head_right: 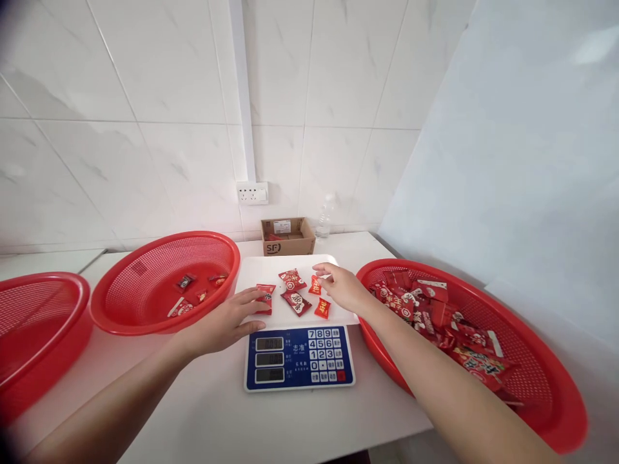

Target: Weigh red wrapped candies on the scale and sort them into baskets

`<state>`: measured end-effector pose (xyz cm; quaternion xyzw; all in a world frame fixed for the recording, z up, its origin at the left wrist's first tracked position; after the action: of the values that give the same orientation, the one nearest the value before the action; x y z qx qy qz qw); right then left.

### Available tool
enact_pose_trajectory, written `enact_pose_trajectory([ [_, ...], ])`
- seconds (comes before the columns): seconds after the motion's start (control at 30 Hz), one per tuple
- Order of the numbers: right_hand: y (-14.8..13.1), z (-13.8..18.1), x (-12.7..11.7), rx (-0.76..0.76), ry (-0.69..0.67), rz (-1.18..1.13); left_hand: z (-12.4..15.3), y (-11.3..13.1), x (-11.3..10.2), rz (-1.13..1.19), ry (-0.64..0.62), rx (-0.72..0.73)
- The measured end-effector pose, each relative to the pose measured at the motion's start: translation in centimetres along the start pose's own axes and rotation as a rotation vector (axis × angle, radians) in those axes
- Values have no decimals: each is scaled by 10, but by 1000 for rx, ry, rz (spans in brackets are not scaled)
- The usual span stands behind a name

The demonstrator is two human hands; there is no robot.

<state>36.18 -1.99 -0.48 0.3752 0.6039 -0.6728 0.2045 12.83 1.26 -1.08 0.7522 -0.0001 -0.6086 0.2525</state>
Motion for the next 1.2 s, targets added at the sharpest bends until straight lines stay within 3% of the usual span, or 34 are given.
enact_pose_trajectory([
  [0.17, -16, 5, 4, -41, 0, 183, 2, 3, -1, 14, 9, -12],
  [0.3, -6, 7, 13, -53, -84, 332, 7, 1, -1, 20, 2, -28],
  [0.47, 6, 9, 30, -18, -188, 324, 14, -3, 0, 37, 29, -45],
  [0.63, -8, 9, 34, -12, -155, 218, 19, -3, 3, 29, 42, -36],
  [0.8, -11, 23, 9, -7, -23, 240, 39, -6, -6, -13, 99, -88],
  [0.97, 26, 48, -30, 120, 59, 223, 74, -16, -28, -72, 187, -189],
  [1.1, 79, 61, -55, 210, 55, 187, 98, -28, -40, -101, 208, -327],
  [1.2, 123, 67, -67, 304, 54, 282, 104, -31, -42, -103, 216, -361],
])
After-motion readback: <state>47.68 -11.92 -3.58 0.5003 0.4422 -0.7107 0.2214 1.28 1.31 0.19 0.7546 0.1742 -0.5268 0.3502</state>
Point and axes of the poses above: each hand's wrist, its own z-axis away from the middle knuckle, its own x-axis out of the palm, y = z × x, the point moved 6 cm from there along -z, towards the middle knuckle, and after that the axes turned 2 degrees about x, right-handed, at the moved point
